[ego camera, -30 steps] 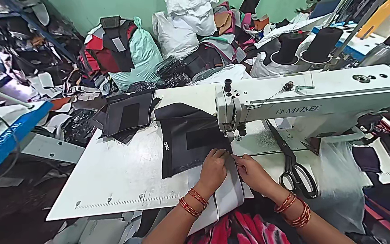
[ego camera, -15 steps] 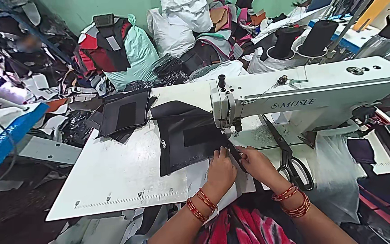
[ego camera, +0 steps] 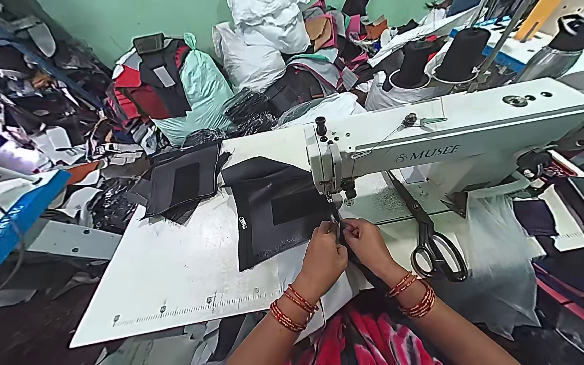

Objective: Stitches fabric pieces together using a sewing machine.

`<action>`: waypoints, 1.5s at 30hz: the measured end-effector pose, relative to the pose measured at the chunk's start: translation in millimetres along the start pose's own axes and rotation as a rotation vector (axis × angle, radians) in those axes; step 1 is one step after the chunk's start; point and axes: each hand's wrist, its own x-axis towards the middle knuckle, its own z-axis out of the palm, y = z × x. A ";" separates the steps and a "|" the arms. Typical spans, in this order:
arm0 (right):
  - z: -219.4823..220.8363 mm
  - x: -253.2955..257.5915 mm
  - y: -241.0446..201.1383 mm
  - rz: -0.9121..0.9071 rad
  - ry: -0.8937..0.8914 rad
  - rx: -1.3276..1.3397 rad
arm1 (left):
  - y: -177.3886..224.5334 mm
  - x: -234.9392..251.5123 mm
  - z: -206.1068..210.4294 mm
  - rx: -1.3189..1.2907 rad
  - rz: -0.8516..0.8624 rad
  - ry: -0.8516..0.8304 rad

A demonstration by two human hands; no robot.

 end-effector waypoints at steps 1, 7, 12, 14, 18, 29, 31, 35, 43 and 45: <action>1.1 -0.6 0.0 -0.004 -0.006 0.015 | 0.3 0.2 -0.5 0.011 -0.004 -0.016; -3.1 0.2 -1.4 -0.021 -0.045 0.000 | 4.4 3.7 -7.6 0.140 -0.030 -0.147; -7.1 -1.4 -3.8 -0.047 -0.099 -0.119 | -4.9 1.6 -2.2 0.270 0.108 -0.082; -7.0 -2.3 -2.1 -0.071 -0.094 -0.132 | -16.6 -1.0 6.5 0.275 0.212 0.053; -5.1 -4.9 2.9 -0.072 -0.067 -0.070 | -29.6 -3.1 14.3 0.242 0.290 0.148; -4.3 -6.8 -0.3 -0.091 -0.099 -0.138 | -34.8 -2.6 16.9 0.235 0.340 0.193; -5.1 -6.6 -5.0 -0.092 -0.127 -0.198 | -38.8 -2.3 15.0 0.192 0.369 0.198; -4.5 -6.4 -13.0 -0.080 -0.197 -0.303 | -50.1 0.8 6.2 0.131 0.459 0.206; 3.5 -9.1 -9.4 -0.133 -0.152 -0.359 | -68.6 34.5 -16.8 0.003 0.574 0.155; 2.1 -9.9 -9.3 -0.128 -0.147 -0.334 | -68.9 37.8 -14.9 0.031 0.602 0.140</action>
